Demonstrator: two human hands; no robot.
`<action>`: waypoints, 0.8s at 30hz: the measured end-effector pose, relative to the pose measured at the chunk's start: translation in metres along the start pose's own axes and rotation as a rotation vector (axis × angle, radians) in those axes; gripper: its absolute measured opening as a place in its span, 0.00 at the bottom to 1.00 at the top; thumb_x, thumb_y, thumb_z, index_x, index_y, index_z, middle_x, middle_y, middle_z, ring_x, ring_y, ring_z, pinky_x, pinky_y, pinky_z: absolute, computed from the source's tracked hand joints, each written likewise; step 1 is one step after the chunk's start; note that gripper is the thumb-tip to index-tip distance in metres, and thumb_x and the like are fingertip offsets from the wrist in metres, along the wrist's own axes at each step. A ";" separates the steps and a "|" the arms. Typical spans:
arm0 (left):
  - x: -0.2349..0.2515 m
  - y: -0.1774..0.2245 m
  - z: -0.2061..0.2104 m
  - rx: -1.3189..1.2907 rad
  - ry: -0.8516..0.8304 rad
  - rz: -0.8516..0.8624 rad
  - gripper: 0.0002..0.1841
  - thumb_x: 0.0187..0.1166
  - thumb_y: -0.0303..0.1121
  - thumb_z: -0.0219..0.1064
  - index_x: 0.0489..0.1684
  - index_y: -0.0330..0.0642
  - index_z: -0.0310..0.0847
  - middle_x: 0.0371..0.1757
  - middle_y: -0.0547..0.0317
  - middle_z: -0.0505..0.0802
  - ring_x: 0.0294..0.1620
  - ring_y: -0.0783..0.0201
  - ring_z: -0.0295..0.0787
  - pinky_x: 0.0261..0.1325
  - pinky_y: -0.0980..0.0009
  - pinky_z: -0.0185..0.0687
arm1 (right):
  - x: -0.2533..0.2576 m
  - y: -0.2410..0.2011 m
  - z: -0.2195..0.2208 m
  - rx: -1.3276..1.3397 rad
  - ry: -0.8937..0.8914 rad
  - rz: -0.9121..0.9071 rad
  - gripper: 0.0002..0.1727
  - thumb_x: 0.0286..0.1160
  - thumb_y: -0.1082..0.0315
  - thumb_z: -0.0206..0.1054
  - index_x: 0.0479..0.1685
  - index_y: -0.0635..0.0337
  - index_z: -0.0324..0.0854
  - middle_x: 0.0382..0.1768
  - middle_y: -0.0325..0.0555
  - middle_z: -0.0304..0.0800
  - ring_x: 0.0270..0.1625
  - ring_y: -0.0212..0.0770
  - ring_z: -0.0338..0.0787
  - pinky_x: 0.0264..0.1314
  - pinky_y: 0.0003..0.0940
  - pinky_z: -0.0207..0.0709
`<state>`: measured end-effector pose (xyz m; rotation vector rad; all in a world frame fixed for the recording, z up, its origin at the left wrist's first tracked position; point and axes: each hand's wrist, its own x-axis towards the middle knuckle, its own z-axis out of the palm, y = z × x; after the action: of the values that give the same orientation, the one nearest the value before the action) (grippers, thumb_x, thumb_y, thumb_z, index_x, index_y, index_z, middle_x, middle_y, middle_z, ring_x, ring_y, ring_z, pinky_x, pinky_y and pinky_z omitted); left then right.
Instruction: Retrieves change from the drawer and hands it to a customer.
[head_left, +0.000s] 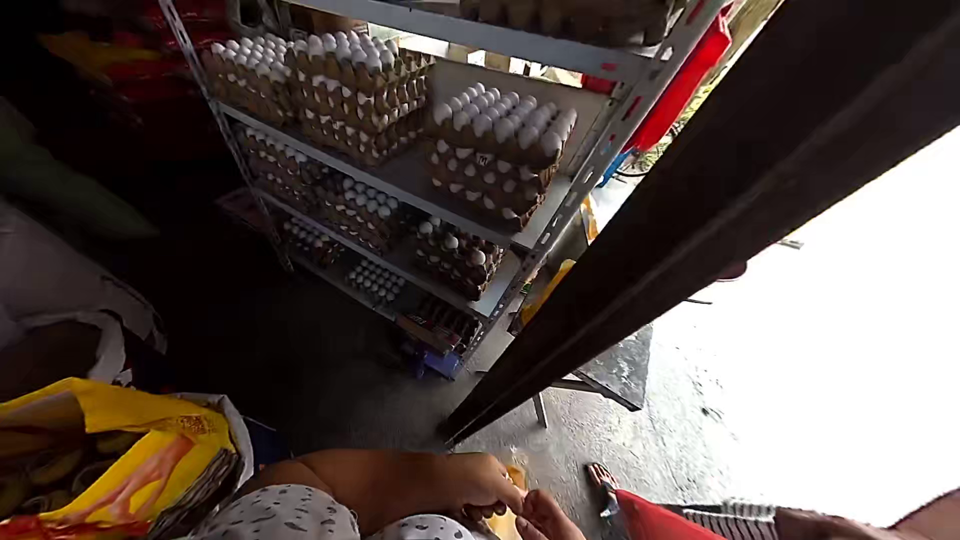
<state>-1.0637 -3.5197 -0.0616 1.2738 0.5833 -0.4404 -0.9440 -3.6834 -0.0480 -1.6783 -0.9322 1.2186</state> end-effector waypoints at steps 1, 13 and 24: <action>-0.006 -0.005 -0.009 -0.060 0.038 0.001 0.08 0.86 0.36 0.62 0.36 0.45 0.71 0.16 0.70 0.72 0.11 0.76 0.62 0.15 0.80 0.59 | 0.012 -0.005 -0.004 -0.143 -0.051 0.038 0.12 0.79 0.67 0.65 0.50 0.69 0.78 0.39 0.47 0.88 0.44 0.35 0.87 0.53 0.40 0.82; -0.006 -0.062 -0.109 -0.581 0.461 -0.242 0.10 0.88 0.29 0.52 0.33 0.45 0.72 0.15 0.67 0.75 0.10 0.77 0.67 0.12 0.83 0.66 | 0.100 -0.072 -0.063 -0.284 0.249 -0.038 0.18 0.91 0.58 0.56 0.54 0.59 0.89 0.48 0.47 0.95 0.54 0.42 0.92 0.65 0.49 0.79; 0.025 -0.099 -0.120 -0.633 0.872 -0.228 0.14 0.88 0.31 0.52 0.26 0.47 0.69 0.14 0.68 0.73 0.09 0.76 0.66 0.12 0.82 0.66 | 0.114 -0.045 -0.094 -0.167 0.024 -0.201 0.16 0.88 0.61 0.60 0.57 0.64 0.86 0.48 0.53 0.93 0.51 0.45 0.92 0.62 0.50 0.81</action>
<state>-1.1234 -3.4271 -0.1744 0.7348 1.4794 0.1559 -0.8295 -3.5825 -0.0283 -1.6783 -1.1845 1.0073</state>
